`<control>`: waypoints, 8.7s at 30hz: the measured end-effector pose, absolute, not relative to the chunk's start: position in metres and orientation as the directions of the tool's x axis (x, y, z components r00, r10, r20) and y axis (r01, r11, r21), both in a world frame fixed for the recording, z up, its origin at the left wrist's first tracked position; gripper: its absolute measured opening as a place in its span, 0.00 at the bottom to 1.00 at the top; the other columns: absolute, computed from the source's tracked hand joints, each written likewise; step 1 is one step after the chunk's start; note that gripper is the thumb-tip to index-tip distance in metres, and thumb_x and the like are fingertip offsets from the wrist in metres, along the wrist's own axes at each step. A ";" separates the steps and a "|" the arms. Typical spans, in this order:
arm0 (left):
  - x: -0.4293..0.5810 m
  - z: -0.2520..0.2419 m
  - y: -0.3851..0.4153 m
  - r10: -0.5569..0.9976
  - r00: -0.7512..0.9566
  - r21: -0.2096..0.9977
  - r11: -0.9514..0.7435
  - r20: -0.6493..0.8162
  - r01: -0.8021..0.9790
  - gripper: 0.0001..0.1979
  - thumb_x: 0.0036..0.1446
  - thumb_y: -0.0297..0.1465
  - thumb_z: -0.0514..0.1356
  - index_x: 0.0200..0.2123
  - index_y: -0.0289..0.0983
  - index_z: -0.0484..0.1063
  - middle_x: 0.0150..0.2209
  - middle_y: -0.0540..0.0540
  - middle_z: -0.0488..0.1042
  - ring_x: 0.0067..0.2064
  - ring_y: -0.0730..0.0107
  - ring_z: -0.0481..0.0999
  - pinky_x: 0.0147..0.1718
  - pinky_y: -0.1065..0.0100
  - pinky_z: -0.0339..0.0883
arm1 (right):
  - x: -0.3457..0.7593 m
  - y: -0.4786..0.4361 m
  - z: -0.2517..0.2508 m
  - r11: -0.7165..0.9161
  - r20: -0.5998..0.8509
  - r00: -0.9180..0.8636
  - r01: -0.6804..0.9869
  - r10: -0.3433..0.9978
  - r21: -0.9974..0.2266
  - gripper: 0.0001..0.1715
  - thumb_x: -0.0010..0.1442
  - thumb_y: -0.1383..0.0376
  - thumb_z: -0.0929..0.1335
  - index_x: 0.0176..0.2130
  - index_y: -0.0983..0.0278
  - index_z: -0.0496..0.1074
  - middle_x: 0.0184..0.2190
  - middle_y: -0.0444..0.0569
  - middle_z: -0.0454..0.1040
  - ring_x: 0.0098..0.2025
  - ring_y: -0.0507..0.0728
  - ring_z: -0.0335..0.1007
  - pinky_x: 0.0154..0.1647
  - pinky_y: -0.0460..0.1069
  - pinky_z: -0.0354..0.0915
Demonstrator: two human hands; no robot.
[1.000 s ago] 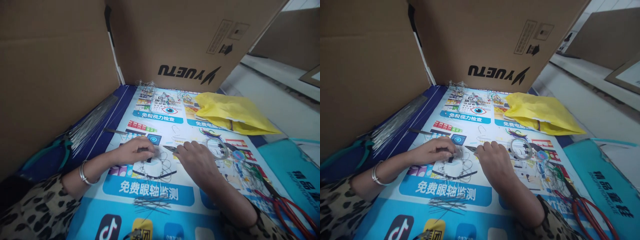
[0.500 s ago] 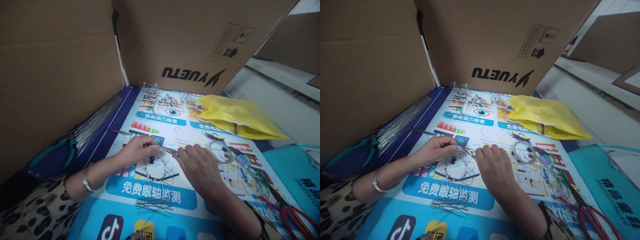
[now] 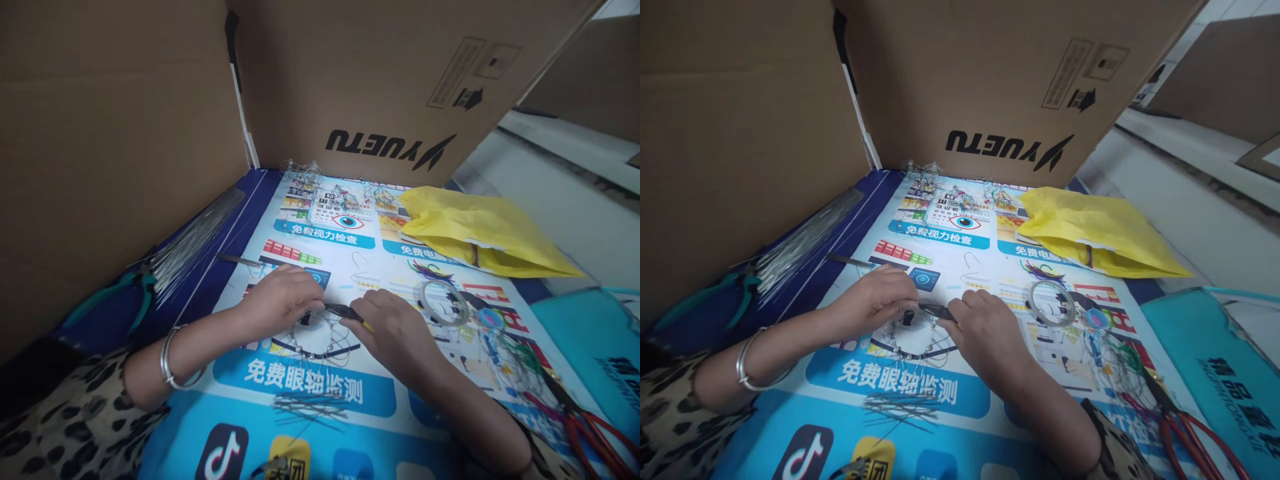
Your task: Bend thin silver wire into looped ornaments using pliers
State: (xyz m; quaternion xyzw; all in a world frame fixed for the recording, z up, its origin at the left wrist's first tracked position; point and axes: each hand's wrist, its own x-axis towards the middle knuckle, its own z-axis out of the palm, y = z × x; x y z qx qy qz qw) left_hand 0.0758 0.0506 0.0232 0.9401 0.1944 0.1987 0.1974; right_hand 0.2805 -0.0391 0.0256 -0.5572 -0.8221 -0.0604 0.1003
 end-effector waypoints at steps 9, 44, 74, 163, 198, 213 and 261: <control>0.054 0.030 0.069 0.334 0.942 0.695 -0.688 0.045 0.210 0.13 0.53 0.28 0.57 0.44 0.38 0.65 0.43 0.46 0.68 0.45 0.65 0.66 0.44 0.66 0.59 | 0.295 -0.050 0.015 0.341 0.285 -0.313 0.938 0.906 -0.055 0.15 0.61 0.58 0.62 0.27 0.64 0.66 0.25 0.47 0.67 0.30 0.54 0.61 0.30 0.47 0.52; 0.073 -0.006 0.058 0.390 0.906 0.691 -0.701 0.163 0.178 0.11 0.62 0.33 0.52 0.31 0.37 0.69 0.32 0.49 0.74 0.36 0.71 0.70 0.41 0.66 0.60 | 0.294 -0.047 -0.006 0.301 0.332 -0.325 0.946 0.886 0.124 0.14 0.60 0.59 0.64 0.27 0.63 0.69 0.25 0.48 0.67 0.31 0.55 0.57 0.32 0.50 0.48; 0.082 0.000 0.043 0.492 0.860 0.638 -0.707 0.137 0.304 0.10 0.60 0.28 0.46 0.29 0.35 0.63 0.29 0.47 0.68 0.33 0.69 0.65 0.34 0.66 0.58 | 0.293 -0.046 -0.007 0.326 0.420 -0.459 0.878 0.783 0.351 0.05 0.56 0.63 0.67 0.30 0.63 0.68 0.23 0.46 0.63 0.30 0.56 0.52 0.30 0.52 0.45; 0.074 0.003 0.045 0.321 0.913 0.366 -0.905 0.251 0.218 0.11 0.57 0.20 0.48 0.37 0.37 0.67 0.36 0.45 0.74 0.38 0.68 0.71 0.37 0.66 0.64 | 0.287 -0.042 0.004 0.381 0.213 -0.393 0.920 0.894 0.096 0.03 0.54 0.69 0.66 0.29 0.63 0.68 0.28 0.48 0.69 0.34 0.56 0.59 0.33 0.50 0.46; 0.068 -0.006 0.051 0.305 0.903 0.399 -0.901 0.302 0.171 0.13 0.56 0.18 0.49 0.36 0.38 0.69 0.38 0.48 0.65 0.37 0.74 0.68 0.33 0.73 0.62 | 0.286 -0.039 0.006 0.447 0.255 -0.472 0.882 0.844 0.149 0.05 0.59 0.70 0.63 0.31 0.63 0.67 0.29 0.48 0.67 0.35 0.57 0.59 0.34 0.52 0.49; 0.073 -0.009 0.055 0.185 0.924 0.353 -0.934 0.334 0.059 0.10 0.58 0.20 0.49 0.36 0.38 0.65 0.38 0.46 0.72 0.43 0.67 0.66 0.46 0.58 0.57 | 0.289 -0.031 0.018 0.536 0.133 -0.563 0.822 0.815 0.193 0.02 0.59 0.70 0.65 0.33 0.65 0.67 0.30 0.49 0.69 0.36 0.57 0.61 0.32 0.52 0.50; 0.058 0.002 0.057 0.351 0.865 0.445 -0.879 0.358 0.173 0.05 0.60 0.25 0.54 0.33 0.37 0.69 0.32 0.48 0.72 0.38 0.71 0.70 0.51 0.58 0.54 | 0.287 -0.037 0.006 0.496 0.270 -0.502 0.863 0.822 0.097 0.07 0.56 0.72 0.64 0.28 0.63 0.67 0.27 0.48 0.67 0.32 0.56 0.57 0.32 0.51 0.46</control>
